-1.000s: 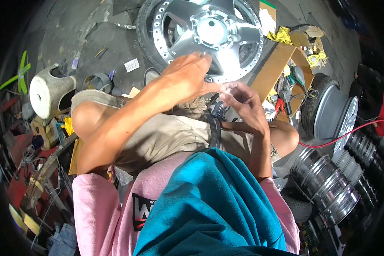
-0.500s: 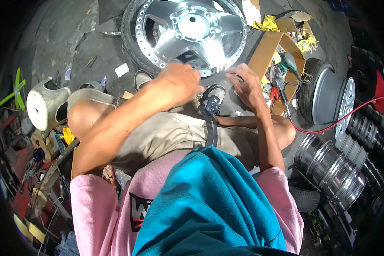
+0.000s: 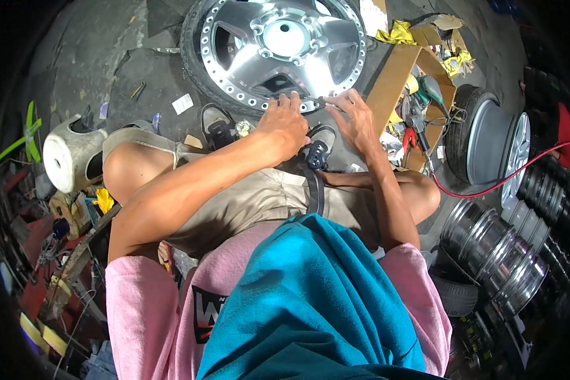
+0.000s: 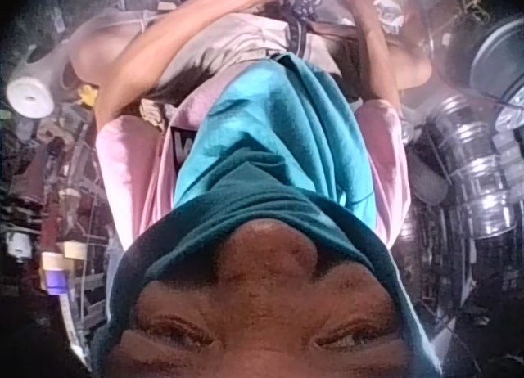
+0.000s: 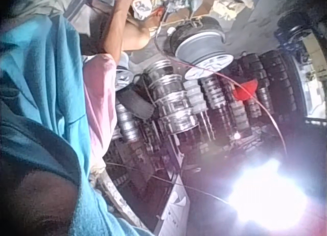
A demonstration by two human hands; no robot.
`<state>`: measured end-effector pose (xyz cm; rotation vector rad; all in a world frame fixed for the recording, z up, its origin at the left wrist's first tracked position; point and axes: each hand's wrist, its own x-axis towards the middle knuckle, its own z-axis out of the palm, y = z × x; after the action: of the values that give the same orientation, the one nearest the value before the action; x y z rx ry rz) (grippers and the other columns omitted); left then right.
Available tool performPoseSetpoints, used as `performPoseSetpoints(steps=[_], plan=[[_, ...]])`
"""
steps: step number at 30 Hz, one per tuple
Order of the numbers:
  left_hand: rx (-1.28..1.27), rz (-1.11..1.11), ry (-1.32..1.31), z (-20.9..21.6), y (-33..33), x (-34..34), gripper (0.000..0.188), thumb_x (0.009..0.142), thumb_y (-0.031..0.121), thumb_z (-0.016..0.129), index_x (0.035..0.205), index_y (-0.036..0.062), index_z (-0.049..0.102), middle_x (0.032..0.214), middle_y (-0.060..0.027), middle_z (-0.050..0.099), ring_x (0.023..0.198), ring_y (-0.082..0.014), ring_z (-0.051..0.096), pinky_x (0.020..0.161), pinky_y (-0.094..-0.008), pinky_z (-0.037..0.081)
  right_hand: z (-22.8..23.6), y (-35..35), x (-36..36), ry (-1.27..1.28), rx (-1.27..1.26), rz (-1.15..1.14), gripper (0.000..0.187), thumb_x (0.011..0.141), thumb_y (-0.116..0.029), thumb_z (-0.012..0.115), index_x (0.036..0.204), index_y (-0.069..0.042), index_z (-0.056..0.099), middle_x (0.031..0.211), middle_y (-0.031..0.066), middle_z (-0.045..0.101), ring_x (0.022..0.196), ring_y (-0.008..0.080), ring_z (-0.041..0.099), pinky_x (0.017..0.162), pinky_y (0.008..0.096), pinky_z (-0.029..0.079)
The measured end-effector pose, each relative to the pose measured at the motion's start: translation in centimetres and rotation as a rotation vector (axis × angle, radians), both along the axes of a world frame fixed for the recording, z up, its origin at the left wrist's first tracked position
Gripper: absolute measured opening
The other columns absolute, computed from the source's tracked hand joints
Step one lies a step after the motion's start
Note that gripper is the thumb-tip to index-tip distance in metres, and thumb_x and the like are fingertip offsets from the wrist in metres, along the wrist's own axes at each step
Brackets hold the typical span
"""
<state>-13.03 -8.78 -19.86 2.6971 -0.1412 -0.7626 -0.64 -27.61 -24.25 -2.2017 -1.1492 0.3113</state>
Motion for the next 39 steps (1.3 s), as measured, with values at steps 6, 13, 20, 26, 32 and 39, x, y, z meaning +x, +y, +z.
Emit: performPoseSetpoints(steps=[6, 13, 20, 26, 32, 39], plan=[[0.021, 0.008, 0.055, -0.7, 0.0, 0.9, 0.059, 0.1, 0.046, 0.063, 0.123, -0.0081, 0.068, 0.152, -0.0324, 0.044, 0.14, -0.0454, 0.045, 0.114, -0.0559, 0.038, 0.5, 0.7, 0.7, -0.061, -0.008, 0.003, 0.022, 0.093, -0.013, 0.072, 0.115, -0.009, 0.075, 0.102, 0.0108, 0.063, 0.089, 0.0326, 0.067, 0.079, 0.0431, 0.055], [0.063, 0.028, -0.001, -1.5, 0.2, 1.5, 0.051, 0.098, 0.045, 0.064, 0.115, -0.0027, 0.073, 0.129, -0.0222, 0.06, 0.125, -0.0361, 0.058, 0.104, -0.0513, 0.047, 1.3, -0.8, 5.0, -0.105, 0.009, -0.158, 0.018, 0.095, -0.015, 0.069, 0.111, -0.008, 0.074, 0.098, 0.0151, 0.066, 0.091, 0.0354, 0.067, 0.082, 0.0454, 0.054], [0.233, 0.003, 0.127, -0.5, 1.4, 3.2, 0.046, 0.098, 0.045, 0.065, 0.113, 0.003, 0.075, 0.118, -0.02, 0.068, 0.112, -0.0349, 0.068, 0.094, -0.0505, 0.055, 2.5, 0.0, 13.4, -0.453, -0.315, -0.161, 0.019, 0.096, -0.028, 0.069, 0.103, -0.011, 0.074, 0.097, 0.0131, 0.071, 0.087, 0.0355, 0.07, 0.079, 0.046, 0.053], [0.17, 0.003, 0.136, -0.7, 1.6, 3.3, 0.044, 0.098, 0.044, 0.065, 0.11, 0.0034, 0.077, 0.12, -0.0223, 0.069, 0.109, -0.0348, 0.07, 0.091, -0.0473, 0.057, 3.2, 2.7, 17.3, -0.722, -0.432, 0.114, 0.024, 0.095, -0.037, 0.068, 0.104, -0.017, 0.078, 0.085, 0.0117, 0.075, 0.075, 0.0319, 0.071, 0.08, 0.0465, 0.048], [0.108, -0.004, 0.094, -0.7, 1.4, 2.9, 0.045, 0.098, 0.043, 0.066, 0.11, 0.0016, 0.077, 0.121, -0.0233, 0.069, 0.111, -0.0354, 0.068, 0.09, -0.0446, 0.057, 3.8, 4.0, 18.8, -0.778, -0.528, 0.267, 0.021, 0.096, -0.035, 0.069, 0.103, -0.017, 0.075, 0.093, 0.0061, 0.071, 0.083, 0.027, 0.07, 0.08, 0.0448, 0.042], [0.13, -0.003, 0.016, -0.5, 1.4, 2.4, 0.044, 0.097, 0.042, 0.068, 0.108, 0.0008, 0.077, 0.114, -0.0212, 0.069, 0.106, -0.0337, 0.067, 0.087, -0.0447, 0.055, 3.2, 4.8, 20.2, -0.803, -0.486, 0.412, 0.017, 0.095, -0.033, 0.068, 0.105, -0.021, 0.075, 0.099, 0.0017, 0.064, 0.098, 0.0213, 0.068, 0.089, 0.0453, 0.042]])
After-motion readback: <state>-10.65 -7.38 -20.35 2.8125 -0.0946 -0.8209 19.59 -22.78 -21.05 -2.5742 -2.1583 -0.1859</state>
